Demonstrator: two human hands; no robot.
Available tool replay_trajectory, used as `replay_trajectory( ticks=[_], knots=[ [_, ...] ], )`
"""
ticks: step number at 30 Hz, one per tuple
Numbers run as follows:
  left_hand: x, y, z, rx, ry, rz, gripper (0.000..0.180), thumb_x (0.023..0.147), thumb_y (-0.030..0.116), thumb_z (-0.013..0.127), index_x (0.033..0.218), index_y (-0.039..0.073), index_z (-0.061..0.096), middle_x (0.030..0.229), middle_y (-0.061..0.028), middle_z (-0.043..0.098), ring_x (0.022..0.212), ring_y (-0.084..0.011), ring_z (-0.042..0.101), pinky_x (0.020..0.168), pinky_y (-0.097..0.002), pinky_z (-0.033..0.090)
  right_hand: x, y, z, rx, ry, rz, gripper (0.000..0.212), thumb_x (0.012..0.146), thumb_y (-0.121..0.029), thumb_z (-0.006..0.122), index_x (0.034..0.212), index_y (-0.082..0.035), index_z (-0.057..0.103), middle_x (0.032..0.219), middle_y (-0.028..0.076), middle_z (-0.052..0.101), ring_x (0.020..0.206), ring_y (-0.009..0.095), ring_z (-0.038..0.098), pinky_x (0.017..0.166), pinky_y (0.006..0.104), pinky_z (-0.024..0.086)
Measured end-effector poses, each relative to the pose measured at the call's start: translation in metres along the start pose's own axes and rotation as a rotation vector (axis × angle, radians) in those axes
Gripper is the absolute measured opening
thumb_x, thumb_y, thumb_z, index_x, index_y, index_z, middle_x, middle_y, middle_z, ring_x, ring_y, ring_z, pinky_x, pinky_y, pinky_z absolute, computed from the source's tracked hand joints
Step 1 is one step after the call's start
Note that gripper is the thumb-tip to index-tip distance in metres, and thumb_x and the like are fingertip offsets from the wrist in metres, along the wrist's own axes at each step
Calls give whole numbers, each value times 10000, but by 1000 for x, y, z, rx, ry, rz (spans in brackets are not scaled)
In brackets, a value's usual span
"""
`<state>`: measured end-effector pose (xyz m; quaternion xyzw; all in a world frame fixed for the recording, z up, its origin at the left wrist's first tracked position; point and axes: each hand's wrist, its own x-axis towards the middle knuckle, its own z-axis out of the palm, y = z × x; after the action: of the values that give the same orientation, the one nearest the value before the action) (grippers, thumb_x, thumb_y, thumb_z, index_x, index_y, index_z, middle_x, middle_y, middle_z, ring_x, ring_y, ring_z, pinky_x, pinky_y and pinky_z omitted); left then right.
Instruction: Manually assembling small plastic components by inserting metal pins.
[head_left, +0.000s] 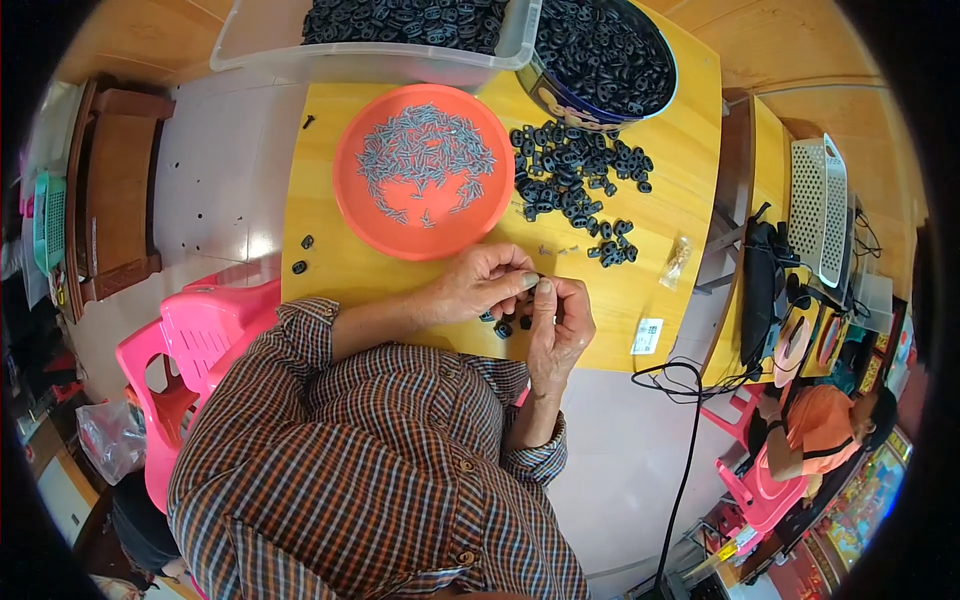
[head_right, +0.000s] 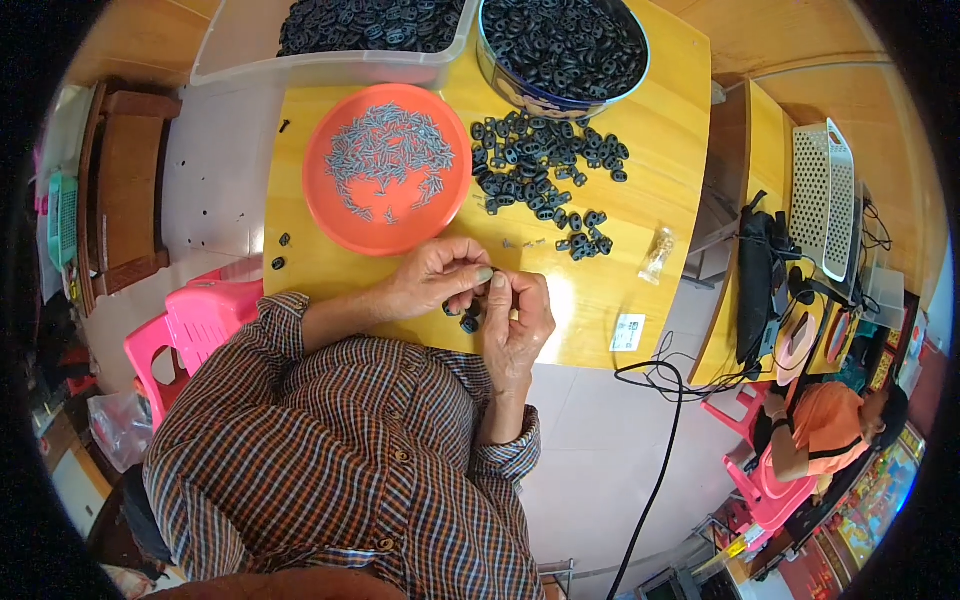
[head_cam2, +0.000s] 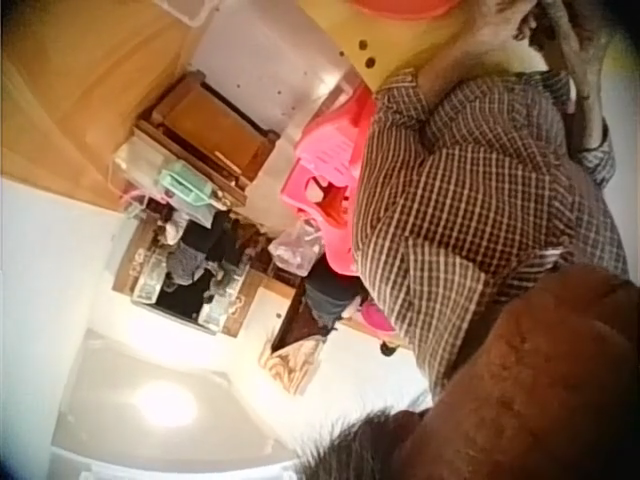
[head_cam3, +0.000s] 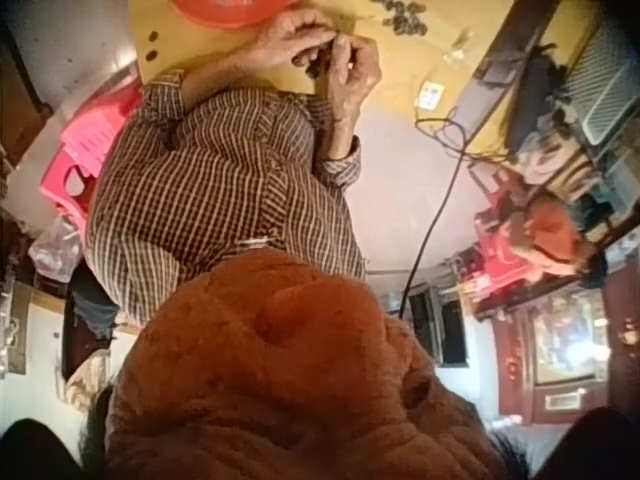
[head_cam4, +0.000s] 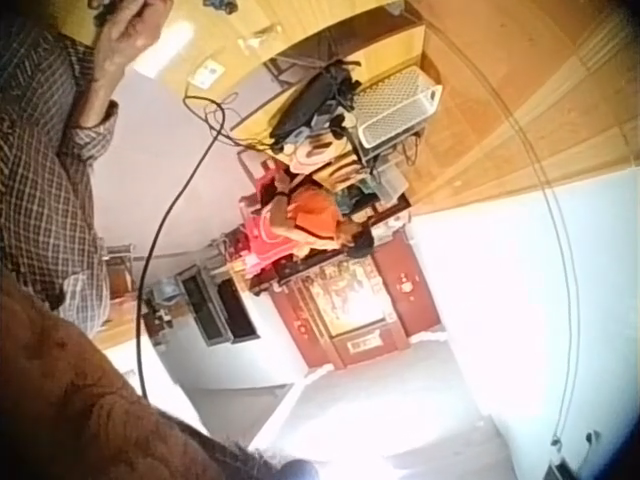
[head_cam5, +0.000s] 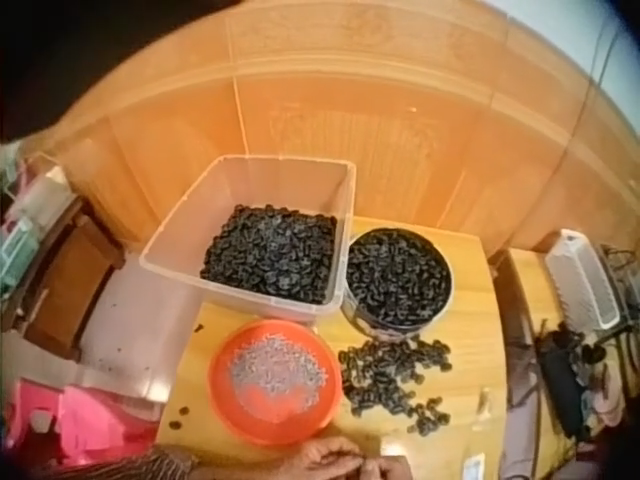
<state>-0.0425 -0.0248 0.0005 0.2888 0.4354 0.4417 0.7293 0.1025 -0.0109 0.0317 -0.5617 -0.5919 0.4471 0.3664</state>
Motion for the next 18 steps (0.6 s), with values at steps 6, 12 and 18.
replay_trajectory(
  ticks=[6,12,18],
  knots=[
    [-2,-6,-4,30,13,51,155,935,155,538,989,10,546,719,2,563,579,-47,526,491,-205,439,1,4,-4,30,-92,19,99,909,-80,574,864,7,579,742,43,558,614,88,516,546,222,428],
    [-12,4,-11,52,42,19,112,935,110,540,977,6,547,728,14,535,591,-33,504,501,-190,420,2,-2,2,128,-178,72,82,907,-82,584,892,-1,586,732,-2,565,603,44,484,543,188,408],
    [-23,-4,-20,214,131,127,97,925,95,553,977,14,560,743,20,540,618,-25,517,515,-192,427,1,2,3,172,-157,173,87,893,-91,612,876,-11,583,704,-21,554,581,30,469,527,180,394]
  ],
)
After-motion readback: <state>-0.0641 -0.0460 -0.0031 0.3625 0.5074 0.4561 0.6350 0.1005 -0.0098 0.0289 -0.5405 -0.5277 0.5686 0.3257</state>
